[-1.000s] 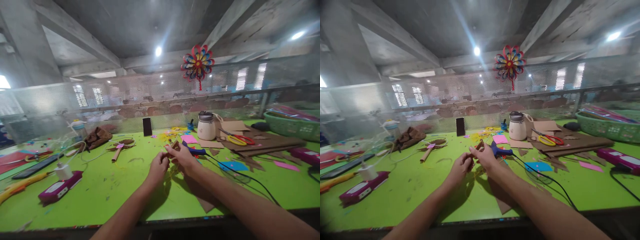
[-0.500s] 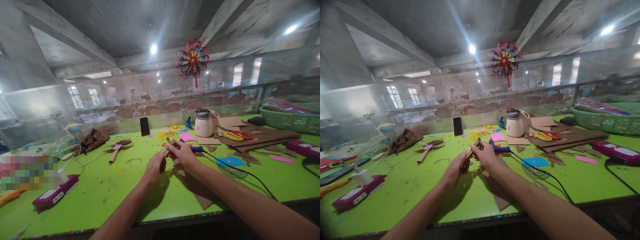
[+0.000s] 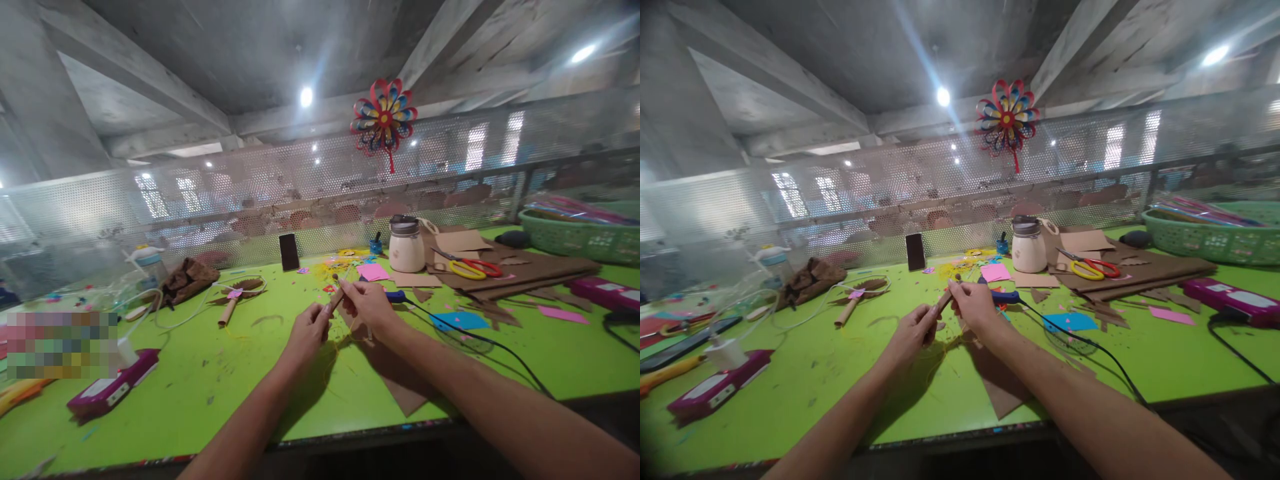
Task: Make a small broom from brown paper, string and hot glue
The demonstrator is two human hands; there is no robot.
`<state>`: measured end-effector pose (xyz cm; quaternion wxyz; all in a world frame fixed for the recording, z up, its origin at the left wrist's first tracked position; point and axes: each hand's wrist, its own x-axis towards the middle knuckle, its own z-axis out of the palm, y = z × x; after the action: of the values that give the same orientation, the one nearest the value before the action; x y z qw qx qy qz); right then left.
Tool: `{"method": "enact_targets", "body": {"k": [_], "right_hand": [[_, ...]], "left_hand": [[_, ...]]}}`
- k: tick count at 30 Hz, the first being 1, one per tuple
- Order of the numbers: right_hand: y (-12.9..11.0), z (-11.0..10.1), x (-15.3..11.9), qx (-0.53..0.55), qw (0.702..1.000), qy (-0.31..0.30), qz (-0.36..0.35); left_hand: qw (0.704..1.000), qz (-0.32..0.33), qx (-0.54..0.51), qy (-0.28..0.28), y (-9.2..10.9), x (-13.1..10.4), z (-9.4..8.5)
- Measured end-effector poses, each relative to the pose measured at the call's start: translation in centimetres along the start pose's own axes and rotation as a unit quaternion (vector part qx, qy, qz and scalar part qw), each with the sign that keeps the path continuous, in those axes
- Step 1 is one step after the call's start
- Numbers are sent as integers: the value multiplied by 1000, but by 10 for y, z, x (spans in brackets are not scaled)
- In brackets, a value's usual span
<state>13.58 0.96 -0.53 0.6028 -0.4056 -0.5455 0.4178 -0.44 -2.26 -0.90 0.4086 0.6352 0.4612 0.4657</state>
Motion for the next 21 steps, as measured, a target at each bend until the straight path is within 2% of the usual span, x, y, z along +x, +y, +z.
{"method": "enact_targets", "body": {"k": [6,13,17,21], "right_hand": [[2,-2,3,19,1000,-1,25],[-2,-2,-2,7,998,-28,58],[0,1,-6,-7,997,-57,52],[5,1,-6,1,998,-52,38]], "left_hand": [[1000,0,31,-5,-2,1,0],[999,-25,-12,-19,-6,2,-2],[999,-24,-26,-22,-4,0,-1],[998,-36,-31,-29,-3,0,-1]]}}
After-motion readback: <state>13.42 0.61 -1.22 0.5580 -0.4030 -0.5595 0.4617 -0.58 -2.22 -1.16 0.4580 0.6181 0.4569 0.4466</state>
